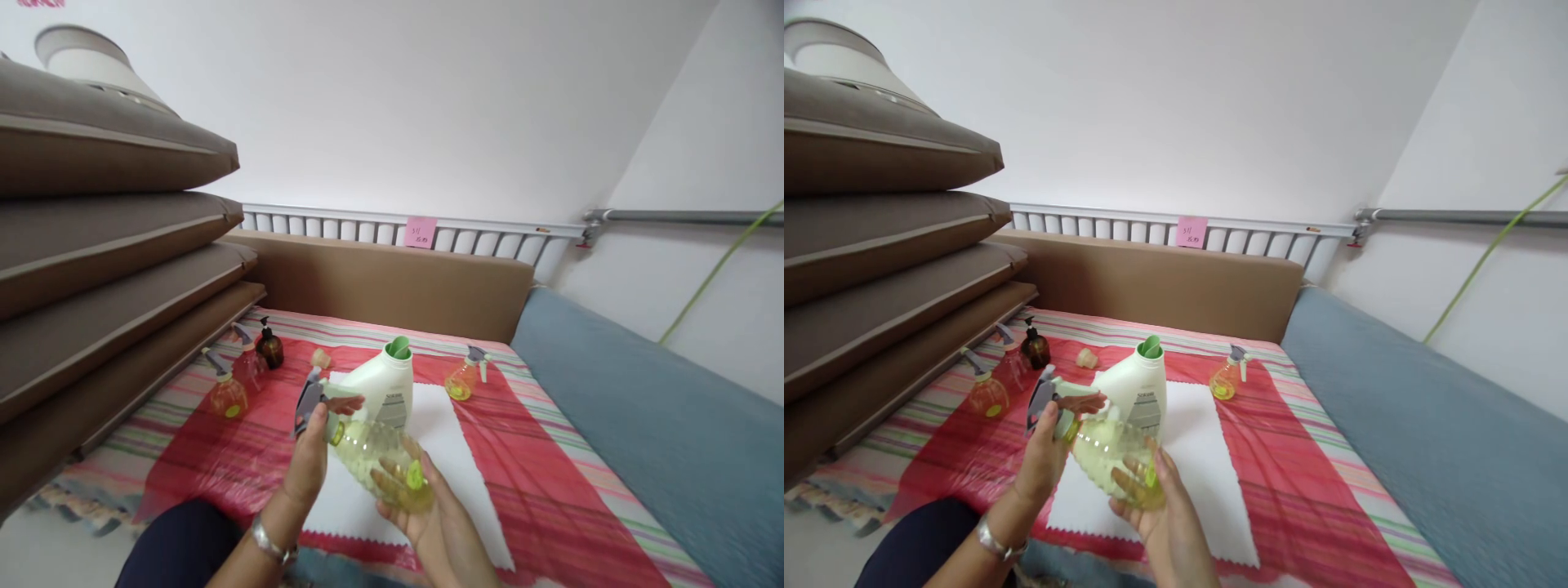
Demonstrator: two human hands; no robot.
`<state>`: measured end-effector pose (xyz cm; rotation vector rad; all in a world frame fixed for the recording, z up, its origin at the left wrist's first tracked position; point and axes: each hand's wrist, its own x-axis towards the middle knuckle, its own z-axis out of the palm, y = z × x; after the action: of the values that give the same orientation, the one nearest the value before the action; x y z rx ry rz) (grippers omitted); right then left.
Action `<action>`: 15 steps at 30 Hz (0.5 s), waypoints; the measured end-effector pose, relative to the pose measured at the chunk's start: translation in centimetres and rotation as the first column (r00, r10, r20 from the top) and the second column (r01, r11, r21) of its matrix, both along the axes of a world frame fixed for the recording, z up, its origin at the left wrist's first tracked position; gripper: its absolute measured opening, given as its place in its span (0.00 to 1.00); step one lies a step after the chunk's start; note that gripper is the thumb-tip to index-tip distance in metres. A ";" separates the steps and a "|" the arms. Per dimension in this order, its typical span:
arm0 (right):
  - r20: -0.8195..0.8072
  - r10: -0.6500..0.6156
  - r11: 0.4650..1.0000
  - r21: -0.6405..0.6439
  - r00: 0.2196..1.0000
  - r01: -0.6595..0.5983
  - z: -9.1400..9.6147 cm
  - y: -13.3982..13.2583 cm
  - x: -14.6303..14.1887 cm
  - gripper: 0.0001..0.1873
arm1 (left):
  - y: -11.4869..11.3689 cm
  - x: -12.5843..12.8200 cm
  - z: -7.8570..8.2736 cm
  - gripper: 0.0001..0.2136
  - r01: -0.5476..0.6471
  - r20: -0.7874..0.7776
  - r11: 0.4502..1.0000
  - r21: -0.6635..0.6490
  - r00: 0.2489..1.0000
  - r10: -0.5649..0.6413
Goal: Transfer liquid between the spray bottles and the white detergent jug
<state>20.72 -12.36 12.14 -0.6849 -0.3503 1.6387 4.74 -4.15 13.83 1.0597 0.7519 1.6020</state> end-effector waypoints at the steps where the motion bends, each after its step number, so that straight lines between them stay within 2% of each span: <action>1: -0.027 -0.005 1.000 -0.013 1.000 0.005 -0.1 -0.1 -0.8 0.32 | -0.4 0.4 0.1 0.25 0.033 0.057 0.999 -0.013 0.998 -0.032; 3: -0.078 -0.003 0.998 -0.062 0.997 -0.002 -0.3 -0.3 -2.0 0.33 | -1.2 0.8 0.5 0.23 0.092 0.159 0.996 -0.013 0.983 -0.089; 6: -0.116 0.006 0.993 -0.113 0.993 -0.019 -0.4 -0.5 -2.7 0.34 | -1.8 0.7 1.2 0.22 0.101 0.199 0.995 0.003 0.975 -0.099; 10: -0.103 -0.007 0.997 -0.081 0.995 -0.001 -0.4 -0.5 -2.7 0.36 | -2.0 0.2 1.7 0.23 0.105 0.230 0.994 0.025 0.967 -0.108; 12: -0.092 -0.014 0.998 -0.061 0.996 0.008 -0.3 -0.6 -2.6 0.36 | -1.9 -0.1 1.8 0.24 0.081 0.215 0.996 0.045 0.973 -0.088; 15: -0.082 -0.034 0.998 -0.051 0.996 0.030 -0.1 -0.7 -2.5 0.38 | -1.6 -0.7 2.0 0.22 -0.032 0.168 0.996 0.086 0.986 0.017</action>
<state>18.25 -13.09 12.07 -0.6549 -0.2380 1.6448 4.08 -5.74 15.81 0.9674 0.5873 1.7349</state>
